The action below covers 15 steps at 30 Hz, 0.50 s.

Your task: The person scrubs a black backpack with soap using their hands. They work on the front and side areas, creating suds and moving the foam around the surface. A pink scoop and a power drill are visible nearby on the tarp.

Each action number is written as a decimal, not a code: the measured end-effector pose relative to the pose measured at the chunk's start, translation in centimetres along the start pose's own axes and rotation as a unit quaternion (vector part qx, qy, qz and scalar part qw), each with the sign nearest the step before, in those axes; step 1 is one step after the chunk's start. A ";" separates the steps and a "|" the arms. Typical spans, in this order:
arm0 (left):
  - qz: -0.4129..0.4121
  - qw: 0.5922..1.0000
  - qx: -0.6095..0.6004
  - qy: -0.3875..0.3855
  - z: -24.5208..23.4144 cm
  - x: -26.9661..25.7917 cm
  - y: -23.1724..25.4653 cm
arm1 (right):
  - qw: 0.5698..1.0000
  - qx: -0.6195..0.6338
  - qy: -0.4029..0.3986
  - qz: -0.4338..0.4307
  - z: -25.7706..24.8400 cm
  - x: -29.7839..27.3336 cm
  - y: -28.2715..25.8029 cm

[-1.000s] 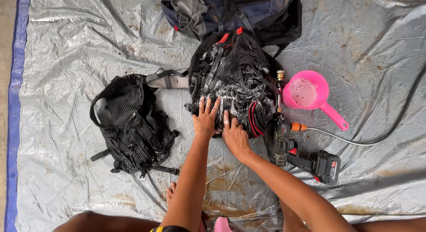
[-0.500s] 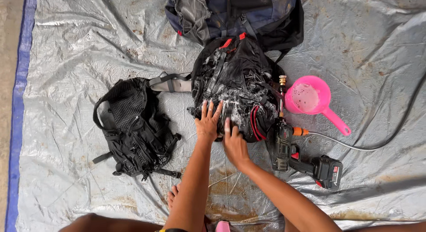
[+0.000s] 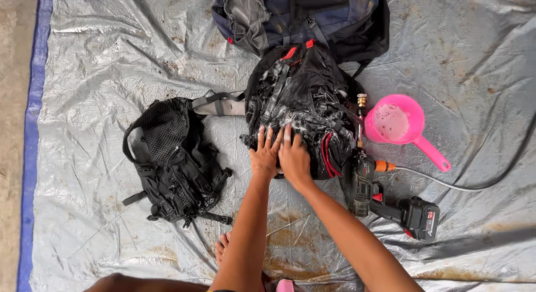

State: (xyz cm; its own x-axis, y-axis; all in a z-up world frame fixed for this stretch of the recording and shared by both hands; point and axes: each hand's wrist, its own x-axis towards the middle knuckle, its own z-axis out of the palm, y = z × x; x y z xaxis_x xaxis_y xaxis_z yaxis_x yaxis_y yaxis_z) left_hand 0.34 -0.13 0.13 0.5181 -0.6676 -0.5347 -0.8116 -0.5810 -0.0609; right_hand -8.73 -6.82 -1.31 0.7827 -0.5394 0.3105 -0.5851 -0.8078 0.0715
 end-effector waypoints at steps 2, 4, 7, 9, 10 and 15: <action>0.003 1.000 -0.017 0.012 -1.1 -0.7 -0.1 | 0.997 0.060 -0.050 -0.020 -1.3 -3.3 0.3; 0.005 0.999 -0.035 0.019 -0.8 -1.1 -0.3 | 0.986 0.119 -0.105 -0.041 -1.7 -5.6 0.4; 0.014 0.999 -0.038 0.024 0.2 0.3 -0.3 | 0.989 0.090 -0.099 -0.060 -1.2 -3.9 0.7; 0.017 1.000 -0.021 0.005 0.9 0.6 -0.2 | 0.988 0.139 -0.068 -0.012 -1.7 -0.6 0.7; 0.017 1.000 -0.019 0.002 0.2 -0.2 -0.4 | 0.987 0.142 -0.071 -0.011 -0.2 0.8 0.5; 0.017 1.000 -0.003 -0.022 -2.3 -1.8 0.2 | 0.998 0.057 0.016 0.024 2.2 3.9 1.1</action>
State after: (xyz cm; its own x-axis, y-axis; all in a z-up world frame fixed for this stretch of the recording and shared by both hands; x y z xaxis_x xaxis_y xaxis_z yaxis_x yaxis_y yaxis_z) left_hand -0.08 -0.10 2.99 0.4783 -0.6662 -0.5722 -0.8264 -0.5619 -0.0366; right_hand -5.87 -10.31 -2.08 0.7459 -0.5722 0.3410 -0.5929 -0.8036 -0.0516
